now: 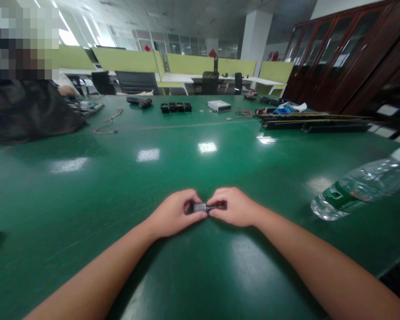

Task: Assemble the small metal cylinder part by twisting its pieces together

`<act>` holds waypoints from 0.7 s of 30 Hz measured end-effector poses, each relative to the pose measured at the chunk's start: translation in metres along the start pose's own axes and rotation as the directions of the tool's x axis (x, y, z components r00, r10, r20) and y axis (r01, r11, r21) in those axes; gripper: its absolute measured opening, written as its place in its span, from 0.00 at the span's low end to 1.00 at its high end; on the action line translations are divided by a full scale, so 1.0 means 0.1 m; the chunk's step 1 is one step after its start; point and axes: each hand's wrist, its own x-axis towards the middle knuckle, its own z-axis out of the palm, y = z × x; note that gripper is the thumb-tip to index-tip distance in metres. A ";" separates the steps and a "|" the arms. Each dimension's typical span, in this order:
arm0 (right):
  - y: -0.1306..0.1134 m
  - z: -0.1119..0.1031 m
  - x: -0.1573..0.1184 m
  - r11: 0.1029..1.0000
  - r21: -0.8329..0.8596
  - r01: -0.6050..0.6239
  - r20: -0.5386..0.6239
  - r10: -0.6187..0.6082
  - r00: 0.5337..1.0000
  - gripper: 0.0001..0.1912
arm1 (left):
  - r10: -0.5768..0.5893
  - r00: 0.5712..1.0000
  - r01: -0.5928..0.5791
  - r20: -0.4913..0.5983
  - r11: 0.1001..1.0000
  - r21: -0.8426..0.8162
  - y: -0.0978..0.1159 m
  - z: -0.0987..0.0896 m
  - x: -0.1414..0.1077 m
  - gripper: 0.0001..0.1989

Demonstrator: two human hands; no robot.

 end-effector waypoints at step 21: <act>0.03 -0.02 0.00 0.997 0.048 -0.053 -0.001 0.053 0.999 0.09 | -0.011 1.000 0.011 0.018 1.000 -0.023 0.01 -0.01 0.00 0.15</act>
